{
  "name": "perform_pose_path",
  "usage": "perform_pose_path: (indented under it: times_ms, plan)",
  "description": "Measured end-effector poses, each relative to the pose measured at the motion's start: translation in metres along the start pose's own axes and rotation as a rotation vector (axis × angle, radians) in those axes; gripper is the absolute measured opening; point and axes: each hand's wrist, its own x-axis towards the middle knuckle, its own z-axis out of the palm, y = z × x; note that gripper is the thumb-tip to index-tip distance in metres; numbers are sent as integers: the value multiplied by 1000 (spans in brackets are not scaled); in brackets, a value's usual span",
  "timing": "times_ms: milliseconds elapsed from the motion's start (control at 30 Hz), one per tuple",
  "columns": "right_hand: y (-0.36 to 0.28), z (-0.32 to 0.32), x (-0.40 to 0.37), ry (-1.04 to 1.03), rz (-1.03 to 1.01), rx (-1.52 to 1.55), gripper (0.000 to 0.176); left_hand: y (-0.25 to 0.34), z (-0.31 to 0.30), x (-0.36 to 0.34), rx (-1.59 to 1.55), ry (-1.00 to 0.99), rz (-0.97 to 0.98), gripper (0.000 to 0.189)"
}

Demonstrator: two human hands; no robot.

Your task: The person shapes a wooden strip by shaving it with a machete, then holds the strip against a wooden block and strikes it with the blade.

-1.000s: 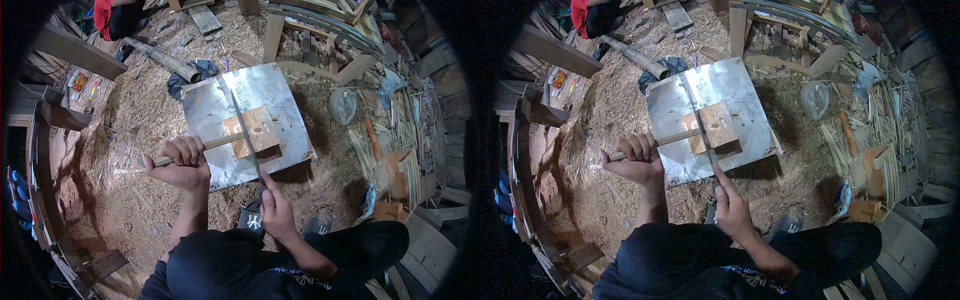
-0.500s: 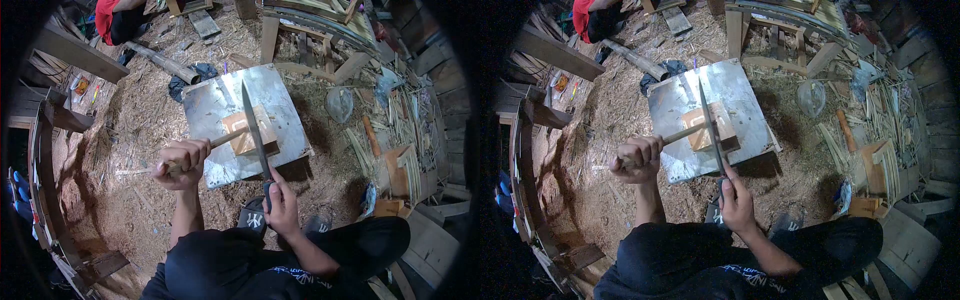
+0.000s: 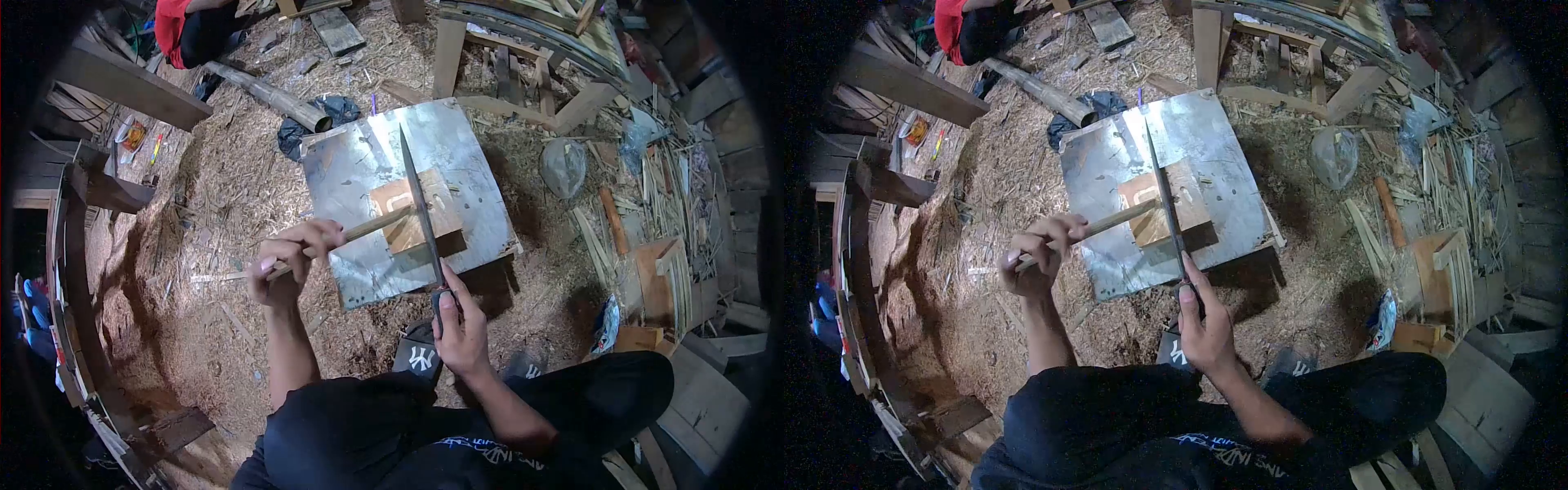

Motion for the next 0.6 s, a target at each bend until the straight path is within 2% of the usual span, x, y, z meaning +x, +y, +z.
perform_pose_path:
  times_ms: [67,133,200,233,267,333,400,533,600]
  plan:
    - [3,1,-1,6,-16,-8,44,10,0,-3,184,83,-135,64]
    - [4,2,-2,15,-28,-28,45,14,-19,-14,201,86,-184,64]
    - [2,3,-2,17,-28,-29,45,23,-27,-18,291,2,-414,66]
    - [1,4,-2,19,-30,-25,46,25,-25,-20,249,-6,-440,55]
    - [1,4,-2,19,-26,-29,46,29,-25,-22,246,-4,-442,55]
    - [1,4,-3,16,21,31,47,38,-30,-26,370,44,-612,38]
    - [-2,3,-1,27,-26,24,48,39,-35,-28,431,42,-605,34]
    - [-14,-3,8,17,-107,-65,46,48,-34,-26,637,-91,-624,39]
    - [-10,-5,9,10,-93,-107,47,48,-30,-32,964,-143,-660,41]
